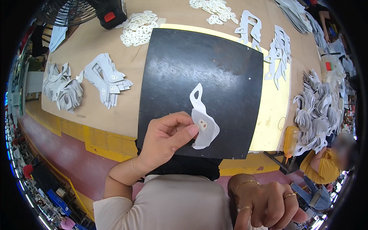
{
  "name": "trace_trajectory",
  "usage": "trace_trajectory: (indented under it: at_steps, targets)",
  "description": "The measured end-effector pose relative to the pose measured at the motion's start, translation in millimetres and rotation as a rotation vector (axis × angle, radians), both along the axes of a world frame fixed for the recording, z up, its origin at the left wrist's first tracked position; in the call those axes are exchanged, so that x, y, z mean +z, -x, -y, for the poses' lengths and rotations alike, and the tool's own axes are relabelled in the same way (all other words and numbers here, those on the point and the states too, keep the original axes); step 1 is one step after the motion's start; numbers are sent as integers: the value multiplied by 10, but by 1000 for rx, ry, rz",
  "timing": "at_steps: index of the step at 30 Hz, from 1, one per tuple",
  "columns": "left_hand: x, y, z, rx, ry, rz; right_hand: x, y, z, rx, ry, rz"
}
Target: The person assembles small white plastic components by hand. They pick up a larger piece and a smaller insert, align the holes, and press them together. The person repeats this process with multiple identical parts, placing the finished assemblies on the table.
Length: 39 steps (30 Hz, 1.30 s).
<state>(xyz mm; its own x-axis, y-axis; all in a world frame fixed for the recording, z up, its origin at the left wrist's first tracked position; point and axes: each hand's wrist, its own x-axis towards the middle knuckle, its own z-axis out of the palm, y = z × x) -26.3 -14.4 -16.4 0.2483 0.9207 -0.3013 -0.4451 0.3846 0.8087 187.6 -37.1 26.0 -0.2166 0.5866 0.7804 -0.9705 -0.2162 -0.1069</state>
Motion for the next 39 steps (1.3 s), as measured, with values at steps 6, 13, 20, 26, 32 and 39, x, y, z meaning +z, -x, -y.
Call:
trace_trajectory:
  at_steps: [6, 13, 20, 26, 32, 39]
  targets:
    - [-51, 7, 29, 44, -97, -31, 50, -11, -20, 31, 39, 60]
    - [2, -13, 23, 122, -152, -45, -5, 240, -109, -701, 499, 640]
    - [-48, -74, 3, 108, -304, -133, -452, 387, -253, -564, 510, 1170]
    - [-56, -69, 0, 92, -359, -183, -417, 406, -275, -496, 620, 1188]
    - [-47, -91, -15, 136, -340, -127, -442, 400, -264, -546, 575, 1296]
    - [-99, -56, 9, 158, -347, -162, -468, 433, -260, -576, 565, 1300]
